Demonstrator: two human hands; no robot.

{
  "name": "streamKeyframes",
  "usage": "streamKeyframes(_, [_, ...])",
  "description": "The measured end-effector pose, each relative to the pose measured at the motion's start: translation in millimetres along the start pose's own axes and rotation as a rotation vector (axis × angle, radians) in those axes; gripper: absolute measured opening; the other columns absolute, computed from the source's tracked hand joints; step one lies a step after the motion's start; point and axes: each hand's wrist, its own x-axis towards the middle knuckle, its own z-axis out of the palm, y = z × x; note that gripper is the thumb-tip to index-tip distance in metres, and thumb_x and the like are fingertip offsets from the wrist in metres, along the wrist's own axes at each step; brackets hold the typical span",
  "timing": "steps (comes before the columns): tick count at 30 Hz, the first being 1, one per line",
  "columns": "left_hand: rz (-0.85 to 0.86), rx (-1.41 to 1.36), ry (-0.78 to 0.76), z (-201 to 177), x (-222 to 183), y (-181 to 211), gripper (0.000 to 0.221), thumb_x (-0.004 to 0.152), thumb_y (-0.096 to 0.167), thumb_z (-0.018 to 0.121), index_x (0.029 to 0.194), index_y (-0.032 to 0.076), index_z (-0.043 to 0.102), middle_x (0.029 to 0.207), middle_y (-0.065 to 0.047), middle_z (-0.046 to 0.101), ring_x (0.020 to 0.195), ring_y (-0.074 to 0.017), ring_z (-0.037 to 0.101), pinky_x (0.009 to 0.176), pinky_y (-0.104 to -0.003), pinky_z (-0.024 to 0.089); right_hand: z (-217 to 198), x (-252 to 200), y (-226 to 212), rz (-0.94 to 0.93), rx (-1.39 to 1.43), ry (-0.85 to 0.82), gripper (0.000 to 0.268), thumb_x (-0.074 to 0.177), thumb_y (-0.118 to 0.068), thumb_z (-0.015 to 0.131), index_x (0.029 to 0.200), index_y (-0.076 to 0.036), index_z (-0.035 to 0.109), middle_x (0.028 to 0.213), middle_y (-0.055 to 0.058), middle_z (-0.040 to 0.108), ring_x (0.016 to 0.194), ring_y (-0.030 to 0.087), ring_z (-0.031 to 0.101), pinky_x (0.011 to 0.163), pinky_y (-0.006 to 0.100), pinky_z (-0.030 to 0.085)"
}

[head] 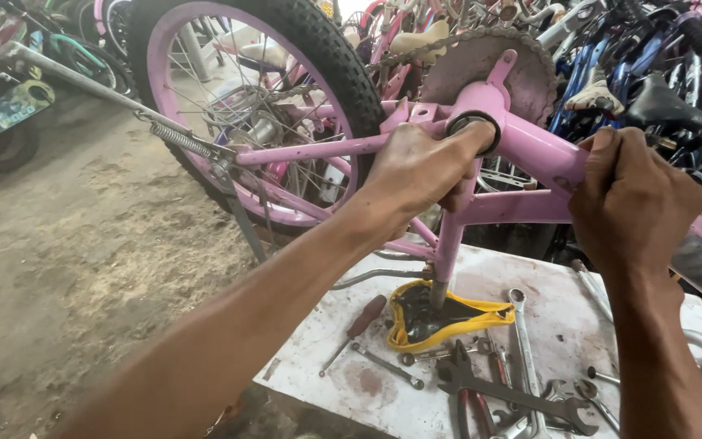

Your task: Removing and adjusting components of a bicycle bottom bracket and crank assembly.

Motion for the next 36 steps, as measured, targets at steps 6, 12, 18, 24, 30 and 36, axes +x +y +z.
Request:
streamKeyframes(6, [-0.046,-0.034,0.009,-1,2,1,0.041,0.082,0.041,0.068,0.073,0.0,0.071,0.061,-0.01,0.068,0.047,-0.0159,0.065,0.047,-0.033,0.058,0,0,-2,0.017,0.032,-0.016,0.04,0.127,-0.022,0.056,0.091,-0.008,0.066,0.069,0.01,0.061,0.061,0.027,0.061,0.063,0.04,0.045])
streamKeyframes(12, [-0.052,-0.068,0.046,0,0,3,0.041,0.079,0.038,0.07,0.084,-0.002,0.071,0.067,-0.013,0.074,0.051,-0.0176,0.069,0.052,-0.031,0.062,0,0,0,-0.018,0.006,0.005,0.039,0.126,-0.02,0.055,0.09,-0.008,0.064,0.07,0.008,0.062,0.059,0.025,0.061,0.062,0.037,0.044])
streamKeyframes(18, [-0.046,-0.03,0.089,6,1,-1,0.041,0.082,0.035,0.07,0.077,-0.005,0.072,0.066,-0.013,0.071,0.048,-0.0162,0.065,0.049,-0.033,0.058,-1,-1,-1,-0.017,0.01,-0.004,0.039,0.127,-0.02,0.057,0.092,-0.008,0.065,0.071,0.009,0.062,0.061,0.025,0.062,0.062,0.038,0.045])
streamKeyframes(24, [-0.085,0.066,0.081,-1,1,1,0.039,0.082,0.037,0.07,0.073,-0.001,0.073,0.061,-0.012,0.07,0.043,-0.0167,0.063,0.043,-0.034,0.055,-1,-4,0,-0.017,0.027,0.003,0.036,0.126,-0.019,0.056,0.093,-0.007,0.066,0.073,0.01,0.064,0.064,0.027,0.064,0.065,0.038,0.047])
streamKeyframes(30, [-0.082,-0.043,0.049,0,1,-2,0.037,0.082,0.04,0.072,0.078,0.003,0.074,0.065,-0.007,0.071,0.052,-0.0144,0.066,0.05,-0.033,0.056,0,-3,2,-0.006,0.003,-0.011,0.037,0.125,-0.02,0.054,0.092,-0.007,0.064,0.071,0.009,0.063,0.063,0.027,0.063,0.063,0.038,0.046])
streamKeyframes(36, [-0.049,-0.046,0.122,5,-5,-1,0.035,0.076,0.039,0.073,0.078,0.004,0.075,0.063,-0.003,0.068,0.054,-0.0118,0.06,0.053,-0.032,0.051,-3,1,-4,0.004,0.012,-0.029,0.04,0.126,-0.022,0.054,0.089,-0.007,0.063,0.069,0.009,0.06,0.061,0.027,0.059,0.062,0.04,0.043])
